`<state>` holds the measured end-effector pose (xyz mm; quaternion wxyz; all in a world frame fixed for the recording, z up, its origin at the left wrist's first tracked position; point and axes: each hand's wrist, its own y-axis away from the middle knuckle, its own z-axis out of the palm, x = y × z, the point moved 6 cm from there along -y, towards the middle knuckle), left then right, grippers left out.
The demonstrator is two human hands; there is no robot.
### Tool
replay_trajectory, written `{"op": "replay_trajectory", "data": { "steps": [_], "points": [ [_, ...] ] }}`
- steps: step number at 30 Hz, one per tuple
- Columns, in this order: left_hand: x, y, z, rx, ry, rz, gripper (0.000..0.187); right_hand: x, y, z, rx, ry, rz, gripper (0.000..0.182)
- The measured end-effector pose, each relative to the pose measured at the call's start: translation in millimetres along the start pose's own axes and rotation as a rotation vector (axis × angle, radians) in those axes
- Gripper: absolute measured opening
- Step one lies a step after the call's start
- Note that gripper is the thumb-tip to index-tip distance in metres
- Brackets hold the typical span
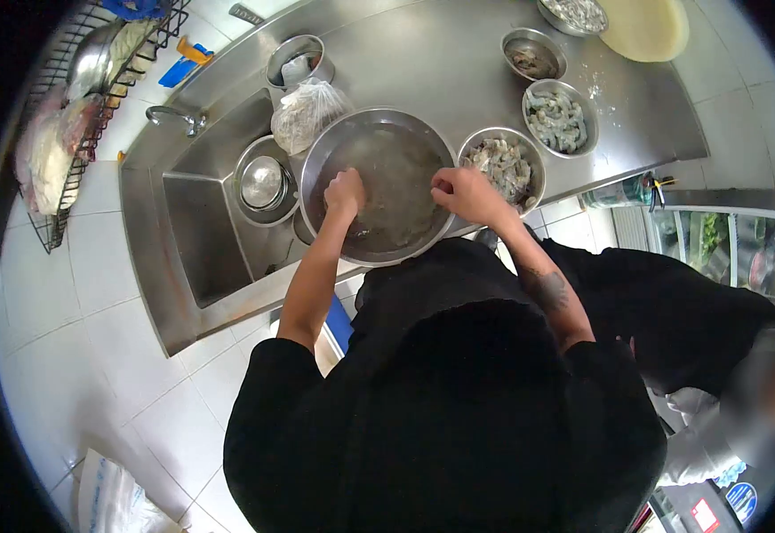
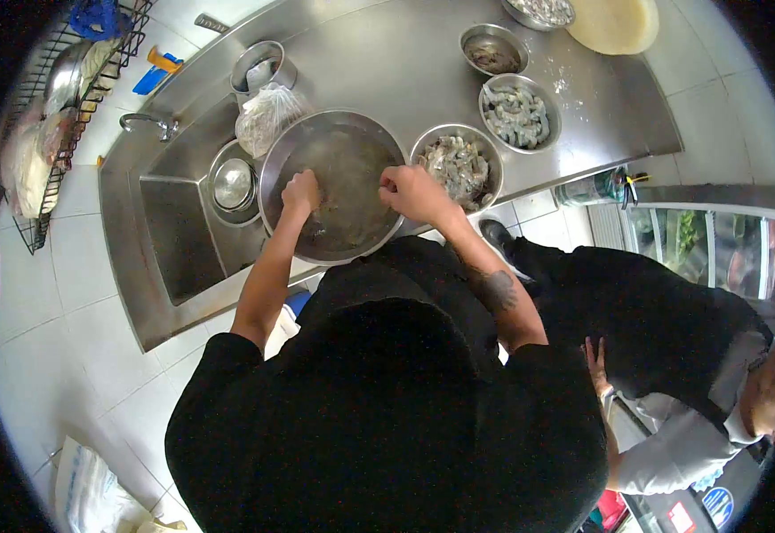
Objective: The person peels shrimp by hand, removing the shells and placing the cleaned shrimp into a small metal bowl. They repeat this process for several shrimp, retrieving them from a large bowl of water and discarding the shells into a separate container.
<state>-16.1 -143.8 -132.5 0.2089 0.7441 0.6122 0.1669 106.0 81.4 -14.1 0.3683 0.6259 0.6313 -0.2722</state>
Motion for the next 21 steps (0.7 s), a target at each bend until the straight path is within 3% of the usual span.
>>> {"op": "replay_trajectory", "data": {
  "steps": [4, 6, 7, 9, 10, 11, 13, 14, 16, 20, 21],
  "points": [
    [-11.9, -3.8, 10.4, 0.121, 0.088, 0.022, 0.025, 5.0, 3.5, 1.8, 0.000, 0.001, -0.035, 0.020],
    [0.7, -7.6, 19.3, 0.045, -0.150, 0.556, 0.018, 6.0, 6.5, 1.3, 0.009, -0.005, -0.037, 0.020],
    [-1.8, -6.5, 13.5, 0.041, -0.165, 0.571, 0.018, 4.4, 7.6, 0.5, 0.006, -0.003, -0.048, 0.020],
    [-21.4, -4.4, 7.3, -0.215, 0.873, 0.212, 0.011, 2.1, 8.3, -3.0, 0.002, -0.038, -0.022, 0.022],
    [-16.0, 7.3, -3.4, -0.226, 0.859, 0.223, 0.011, 0.9, 9.1, -1.5, -0.021, -0.065, -0.009, 0.024],
    [-4.9, 23.4, -27.4, -0.182, 1.038, 0.294, 0.010, 1.2, 8.9, -0.1, -0.006, -0.068, 0.001, 0.024],
    [17.9, 49.4, -64.6, -0.133, 1.318, 0.395, 0.009, -13.3, 8.5, -5.6, 0.190, 0.026, -0.256, 0.033],
    [33.4, 56.5, -74.6, -0.139, 1.315, 0.405, 0.009, -12.4, 3.6, -4.3, 0.199, 0.031, -0.251, 0.033],
    [61.7, 68.4, -92.2, -0.112, 1.602, 0.488, 0.011, -24.6, 1.5, -15.9, 0.402, 0.055, -0.527, 0.038],
    [110.2, 56.8, -104.3, -0.149, 1.893, 0.690, 0.010, -11.7, -3.0, -42.5, 0.445, -0.075, -0.392, 0.034],
    [119.6, 52.3, -105.1, -0.121, 1.906, 0.695, 0.009, -4.4, -1.4, -53.2, 0.448, -0.190, -0.237, 0.031]
  ]
}}
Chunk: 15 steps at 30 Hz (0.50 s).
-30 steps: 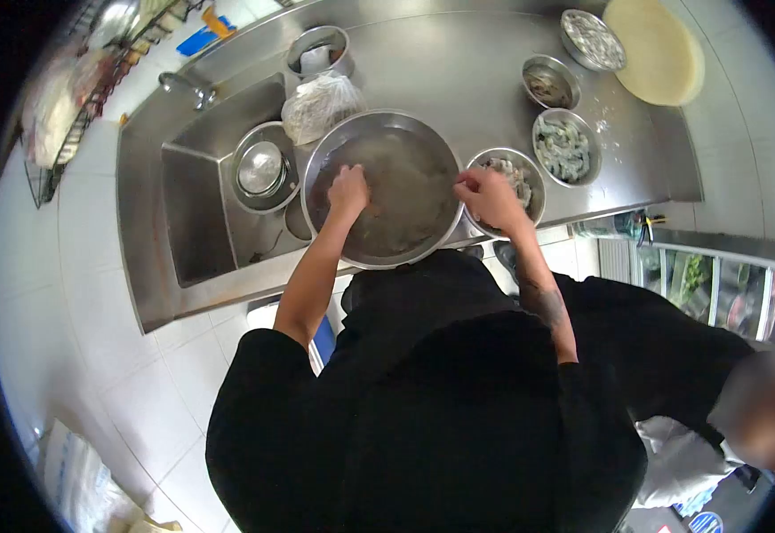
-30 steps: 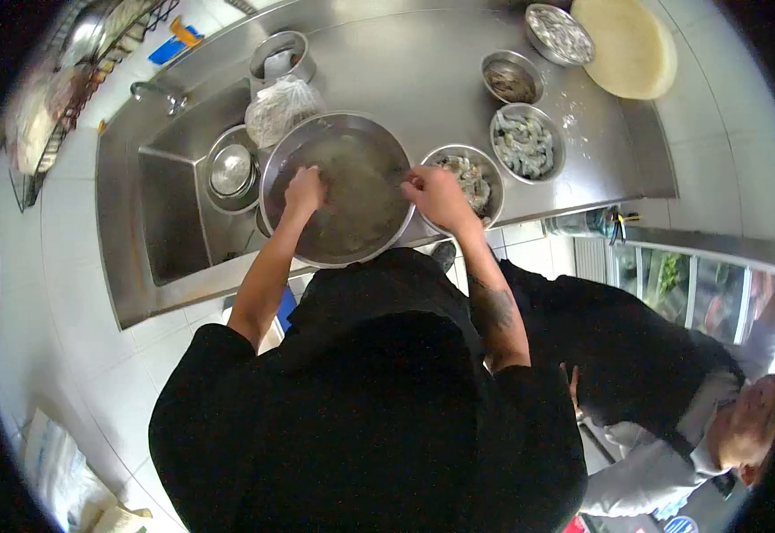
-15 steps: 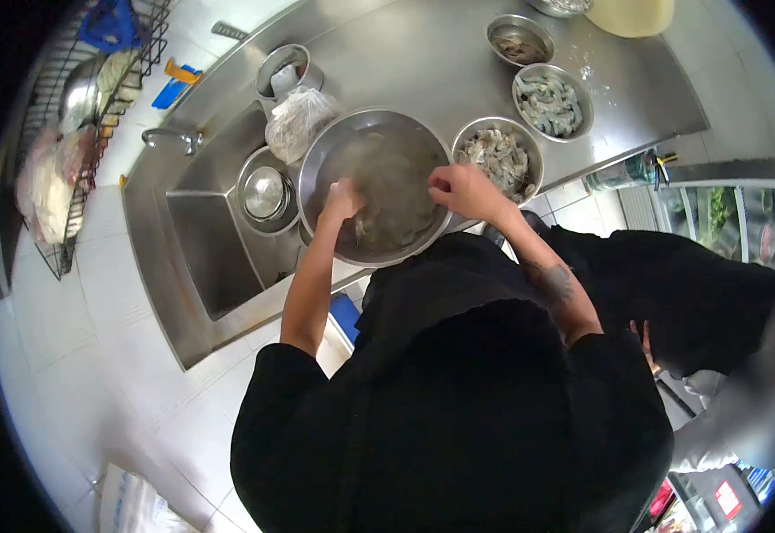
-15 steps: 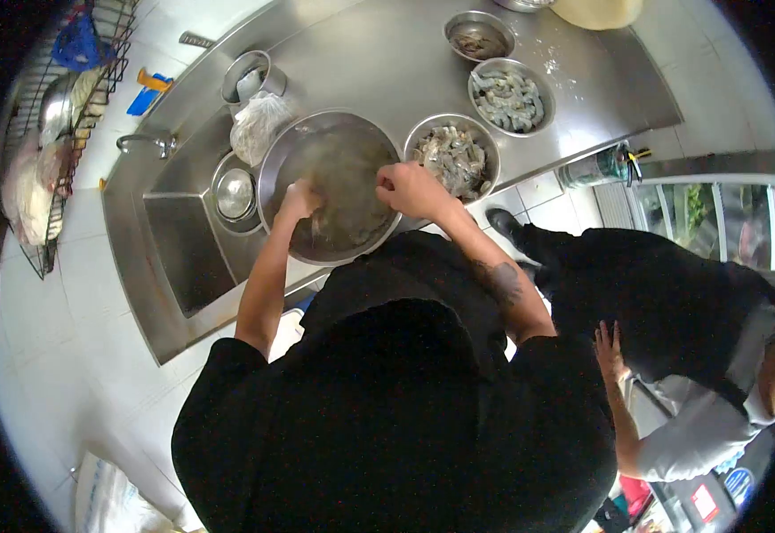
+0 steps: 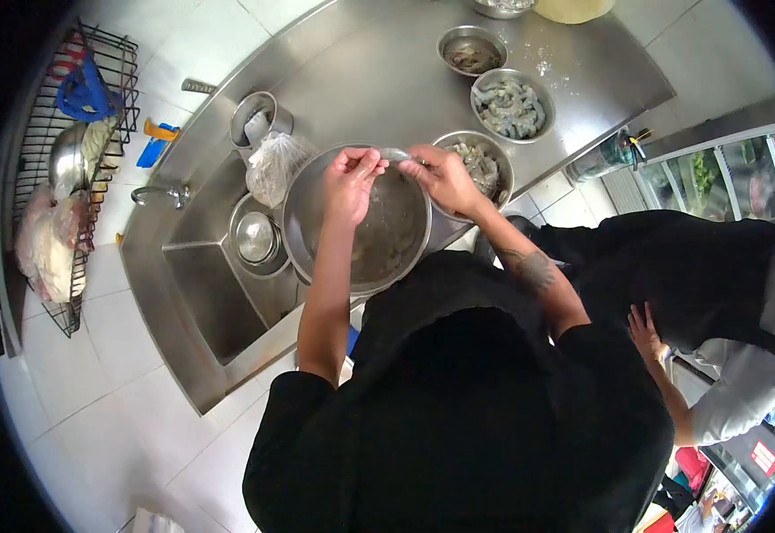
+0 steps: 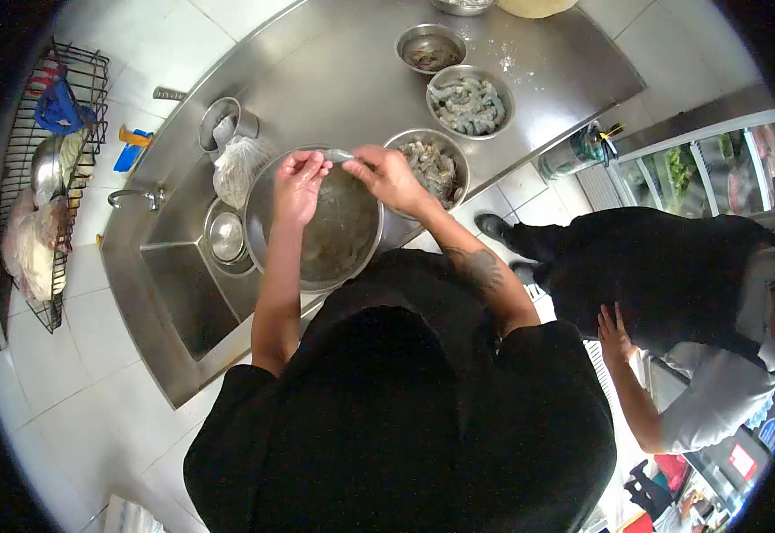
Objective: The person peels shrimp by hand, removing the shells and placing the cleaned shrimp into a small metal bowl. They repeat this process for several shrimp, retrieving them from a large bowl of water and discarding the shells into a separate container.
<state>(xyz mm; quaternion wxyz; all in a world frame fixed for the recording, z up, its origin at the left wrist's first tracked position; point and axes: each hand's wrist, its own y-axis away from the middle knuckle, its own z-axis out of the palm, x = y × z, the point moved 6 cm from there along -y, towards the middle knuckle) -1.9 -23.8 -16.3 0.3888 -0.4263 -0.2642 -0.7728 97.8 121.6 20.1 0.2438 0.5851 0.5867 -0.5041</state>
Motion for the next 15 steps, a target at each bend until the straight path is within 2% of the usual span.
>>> {"op": "replay_trajectory", "data": {
  "steps": [1, 2, 3, 5, 6, 7, 9, 10, 11, 15],
  "points": [
    [-3.9, -7.2, 4.4, 0.010, 0.005, 0.021, 0.008, 8.1, 0.4, -10.6, 0.031, -0.075, 0.175, 0.028],
    [-10.6, -14.2, 9.7, -0.034, -0.043, 0.009, 0.012, 7.7, -0.5, -22.1, 0.096, 0.020, 0.087, 0.026],
    [-20.1, -22.1, 10.3, -0.043, -0.042, 0.012, 0.012, 13.3, 1.2, -29.3, 0.103, 0.026, 0.083, 0.026],
    [-32.6, -33.3, 27.5, -0.225, -0.715, 0.182, 0.021, 32.7, 6.8, -40.6, 0.094, 0.165, 0.141, 0.027],
    [-24.0, -27.1, 50.9, -0.284, -0.995, 0.264, 0.033, 47.7, 9.0, -41.4, 0.091, 0.166, 0.094, 0.025],
    [-27.4, -27.9, 58.4, -0.288, -0.992, 0.265, 0.033, 52.2, 13.8, -44.7, 0.093, 0.170, 0.095, 0.025],
    [-30.3, -26.1, 84.5, -0.485, -1.169, 0.506, 0.033, 59.0, 19.7, -45.2, 0.058, 0.343, 0.067, 0.022],
    [-42.9, -32.9, 83.5, -0.519, -1.163, 0.466, 0.034, 60.8, 23.3, -44.4, 0.147, 0.375, -0.003, 0.020],
    [-52.9, -37.4, 81.3, -0.518, -1.162, 0.464, 0.034, 68.0, 27.5, -41.7, 0.145, 0.376, -0.003, 0.020],
    [-74.9, -41.7, 85.9, -0.509, -1.327, 0.475, 0.022, 81.7, 38.6, -44.5, 0.243, 0.347, 0.082, 0.020]
  ]
}}
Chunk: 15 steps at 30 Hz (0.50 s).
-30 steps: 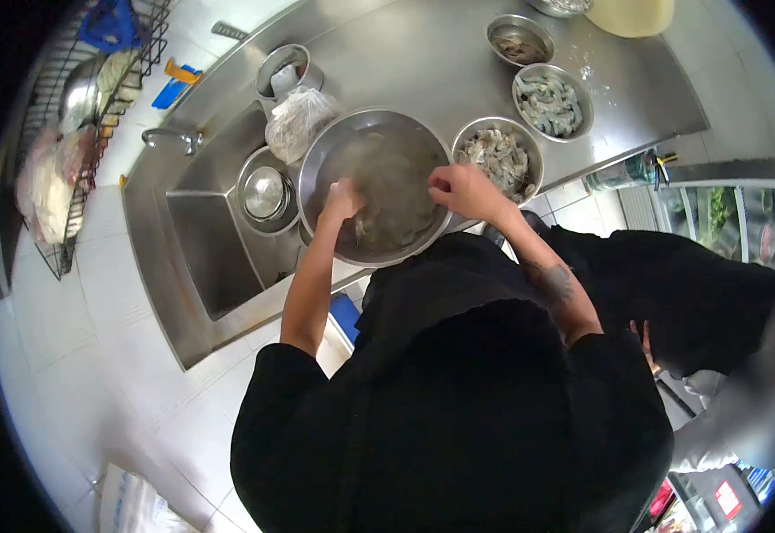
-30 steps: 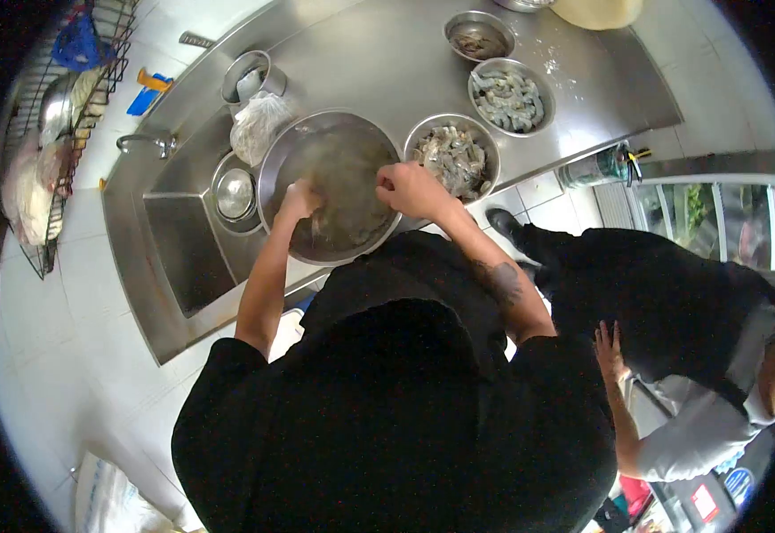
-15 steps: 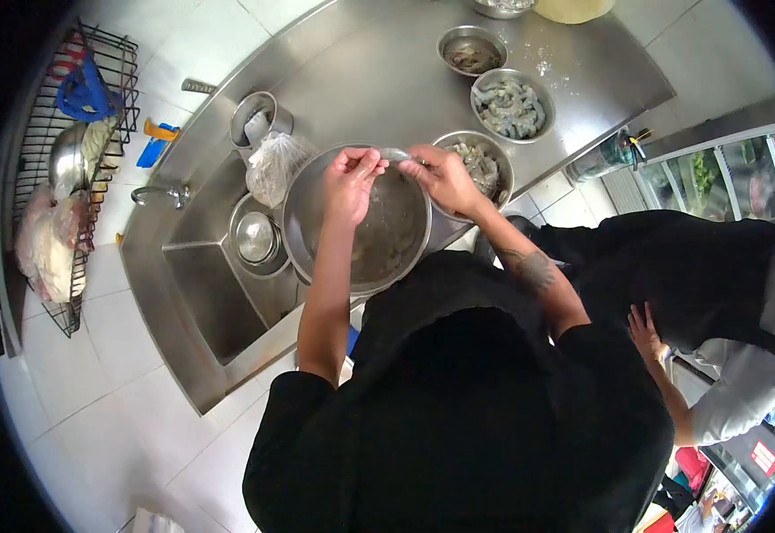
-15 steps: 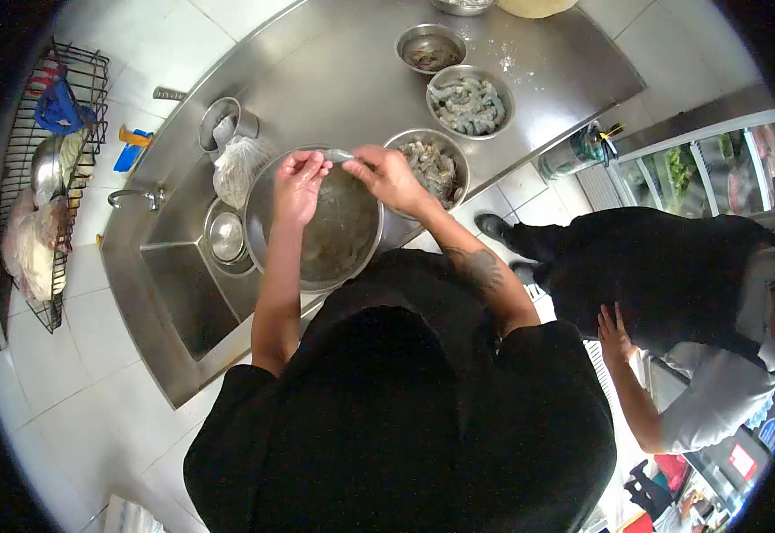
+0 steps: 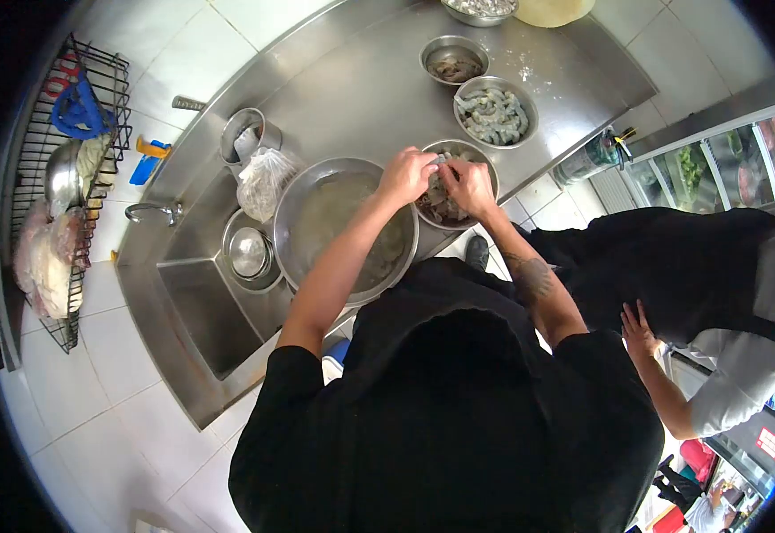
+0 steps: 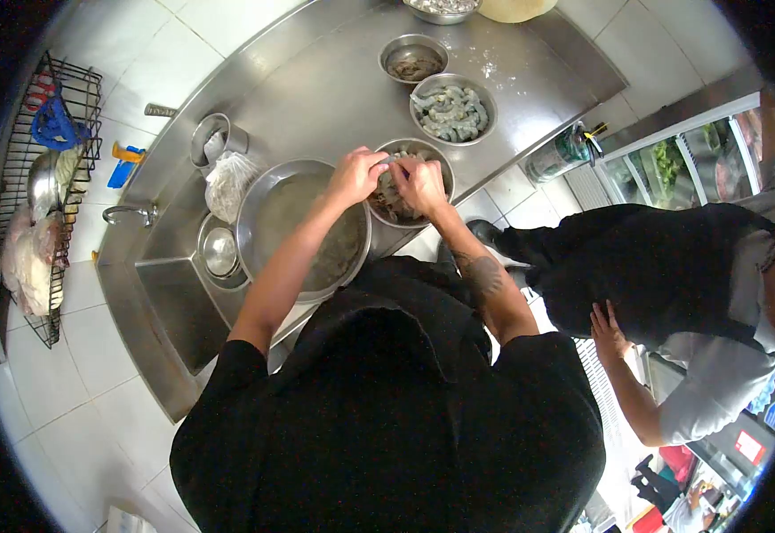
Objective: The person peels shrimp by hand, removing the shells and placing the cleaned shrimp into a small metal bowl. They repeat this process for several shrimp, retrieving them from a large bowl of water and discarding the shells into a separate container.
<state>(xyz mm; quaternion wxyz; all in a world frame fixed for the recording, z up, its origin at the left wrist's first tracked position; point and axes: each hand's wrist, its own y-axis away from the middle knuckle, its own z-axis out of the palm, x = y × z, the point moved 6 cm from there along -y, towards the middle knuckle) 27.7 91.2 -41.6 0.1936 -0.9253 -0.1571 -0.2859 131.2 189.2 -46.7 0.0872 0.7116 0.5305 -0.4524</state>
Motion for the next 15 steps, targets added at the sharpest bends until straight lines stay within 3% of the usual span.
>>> {"op": "replay_trajectory", "data": {
  "steps": [2, 6, 8, 10, 12, 13, 15],
  "points": [
    [7.8, -1.4, 5.8, -0.030, -0.097, 0.015, 0.019, 3.7, 3.9, 0.3, 0.035, 0.011, 0.029, 0.020],
    [13.6, 4.4, 12.0, 0.047, -0.204, 0.011, 0.019, 16.9, 13.5, 5.2, -0.155, -0.038, 0.301, 0.025],
    [2.2, 8.7, 2.4, 0.276, -0.021, -0.098, 0.021, 15.7, 15.9, 3.7, -0.241, -0.062, 0.373, 0.027],
    [-23.0, 12.2, 5.5, 0.282, 0.296, -0.213, 0.021, 3.0, 15.1, -8.6, -0.197, 0.343, 0.213, 0.030],
    [-27.5, 14.8, 9.6, 0.108, 0.538, -0.413, 0.019, -3.6, 12.3, -10.4, -0.156, 0.351, 0.072, 0.032],
    [-26.0, 15.2, 7.2, 0.094, 0.539, -0.393, 0.019, -4.3, 8.8, -8.0, -0.207, 0.240, -0.033, 0.030],
    [-19.4, 15.5, 8.1, 0.006, 0.891, -0.357, 0.015, -10.7, -0.3, -3.8, -0.337, 0.091, -0.170, 0.023]
  ]
}}
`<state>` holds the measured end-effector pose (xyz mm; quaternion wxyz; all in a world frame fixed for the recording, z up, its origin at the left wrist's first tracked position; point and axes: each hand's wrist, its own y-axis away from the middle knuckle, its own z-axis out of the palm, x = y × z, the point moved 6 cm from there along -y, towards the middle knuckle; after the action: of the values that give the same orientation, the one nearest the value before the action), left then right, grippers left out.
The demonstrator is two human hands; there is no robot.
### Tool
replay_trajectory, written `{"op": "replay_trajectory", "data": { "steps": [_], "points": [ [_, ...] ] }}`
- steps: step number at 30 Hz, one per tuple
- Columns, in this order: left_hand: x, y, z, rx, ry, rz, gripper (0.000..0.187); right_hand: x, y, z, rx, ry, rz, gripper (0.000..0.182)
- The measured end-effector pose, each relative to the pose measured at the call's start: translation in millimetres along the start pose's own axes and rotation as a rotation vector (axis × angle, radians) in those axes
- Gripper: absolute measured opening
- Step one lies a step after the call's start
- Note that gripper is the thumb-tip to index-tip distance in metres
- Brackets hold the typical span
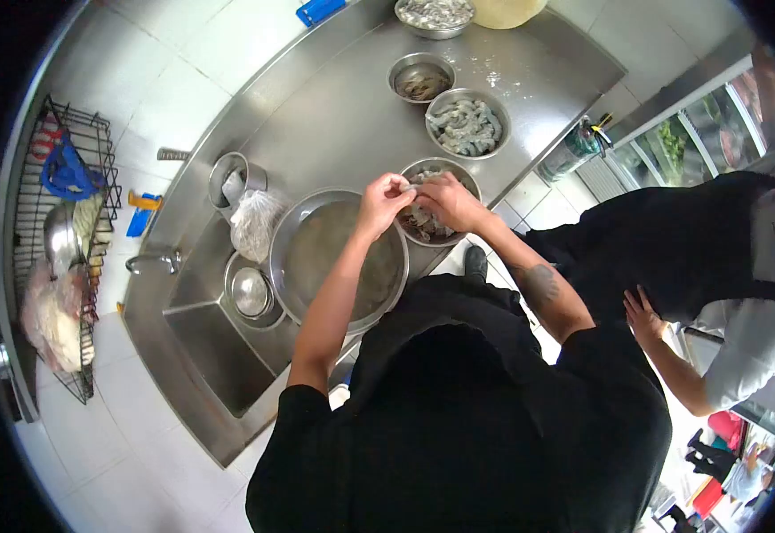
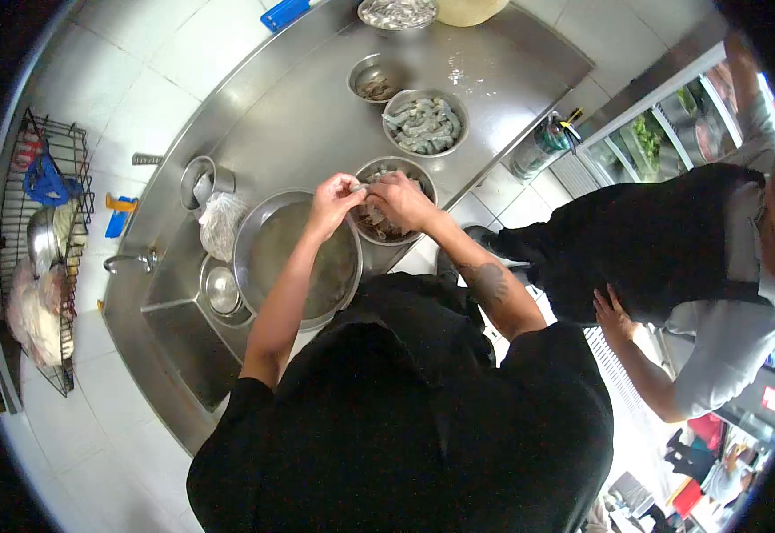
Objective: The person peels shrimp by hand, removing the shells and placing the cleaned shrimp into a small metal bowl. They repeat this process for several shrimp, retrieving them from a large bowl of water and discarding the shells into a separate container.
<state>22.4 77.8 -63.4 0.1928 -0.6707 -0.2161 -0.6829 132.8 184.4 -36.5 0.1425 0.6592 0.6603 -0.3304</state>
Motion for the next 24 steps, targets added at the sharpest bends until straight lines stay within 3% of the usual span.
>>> {"op": "replay_trajectory", "data": {
  "steps": [4, 9, 11, 13, 18, 24],
  "points": [
    [7.7, 6.1, -6.7, -0.019, 0.050, -0.050, 0.014, -2.0, -5.0, -15.9, -0.110, -0.023, 0.020, 0.018],
    [9.7, 17.2, -10.4, -0.240, 0.035, -0.263, 0.014, -4.5, -1.4, -20.1, -0.183, -0.083, -0.085, 0.017],
    [9.0, 17.8, -18.1, -0.224, 0.091, -0.276, 0.014, -8.3, 1.8, -26.4, -0.163, -0.316, 0.025, 0.018],
    [6.2, 17.9, -22.9, -0.229, 0.175, -0.291, 0.014, -8.7, 3.0, -24.7, -0.093, -0.346, -0.022, 0.020],
    [12.6, 18.4, -22.0, -0.254, 0.352, -0.238, 0.013, -5.3, 10.3, -17.8, -0.123, -0.584, 0.226, 0.022],
    [10.4, 21.2, -25.4, -0.367, 0.419, -0.288, 0.014, -1.4, 15.0, -14.0, -0.120, -0.782, 0.287, 0.024]
  ]
}}
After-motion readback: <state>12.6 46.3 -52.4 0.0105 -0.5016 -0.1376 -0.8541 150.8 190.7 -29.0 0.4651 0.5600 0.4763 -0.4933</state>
